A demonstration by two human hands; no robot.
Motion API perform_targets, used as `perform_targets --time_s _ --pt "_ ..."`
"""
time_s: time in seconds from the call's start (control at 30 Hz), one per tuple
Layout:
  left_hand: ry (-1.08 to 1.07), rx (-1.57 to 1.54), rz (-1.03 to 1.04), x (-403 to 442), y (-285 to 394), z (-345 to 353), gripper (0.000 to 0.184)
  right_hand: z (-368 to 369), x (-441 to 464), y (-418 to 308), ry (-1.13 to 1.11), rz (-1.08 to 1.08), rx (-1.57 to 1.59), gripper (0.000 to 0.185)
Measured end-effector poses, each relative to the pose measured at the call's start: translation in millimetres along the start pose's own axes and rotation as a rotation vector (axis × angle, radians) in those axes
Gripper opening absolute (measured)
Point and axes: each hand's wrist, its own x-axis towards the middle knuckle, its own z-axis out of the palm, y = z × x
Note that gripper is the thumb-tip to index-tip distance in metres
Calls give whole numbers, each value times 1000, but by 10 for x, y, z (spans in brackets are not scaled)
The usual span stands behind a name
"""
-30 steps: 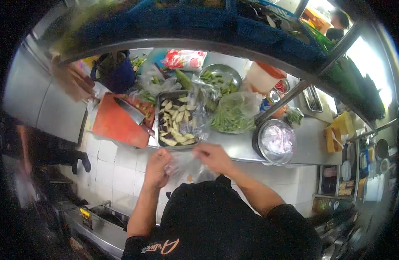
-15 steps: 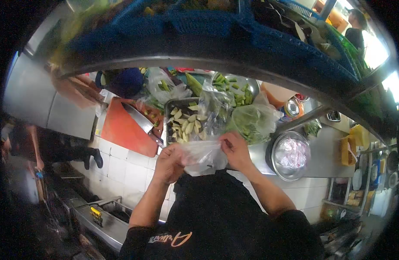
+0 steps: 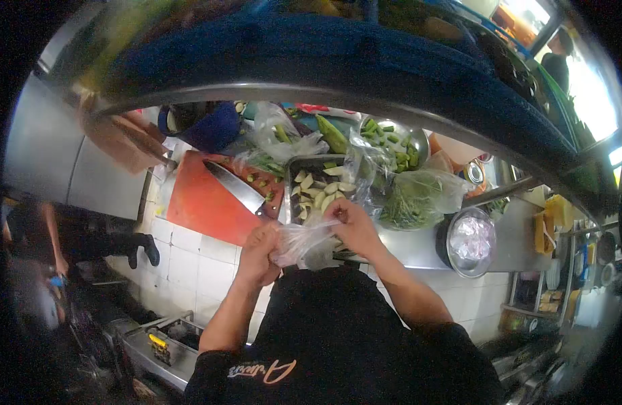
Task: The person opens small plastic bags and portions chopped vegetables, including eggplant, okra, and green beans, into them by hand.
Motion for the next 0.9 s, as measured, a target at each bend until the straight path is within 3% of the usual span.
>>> perform_targets --time_s 0.07,0.13,0.17,0.2,0.23,0.3,0.33,0.53,0.63,0.9 --pt "41 258 120 45 -4 -266 7 -5 150 -21 -124 127 364 22" --pt "198 533 208 19 82 -527 7 -105 271 -44 -138 79 240 31" --pt "282 517 301 25 168 -593 5 -166 361 -54 -150 53 172 36" --pt "375 422 353 12 323 -520 3 -203 470 -4 -94 -201 -463 57" --pt "465 330 401 -4 465 -459 5 -126 489 69 -125 -267 -697 61" --pt "429 363 379 7 591 -621 8 91 563 189 -177 -414 -1170 69" --pt "412 380 368 15 623 -682 9 184 567 280 -235 -320 -1203 74" --pt "479 344 443 210 539 -701 14 302 644 472 -194 -221 -1280 81" --pt "464 349 359 270 466 -809 14 365 559 352 -26 -224 -1269 78" --pt "474 442 272 490 311 -776 12 318 662 440 -55 -198 -1302 70"
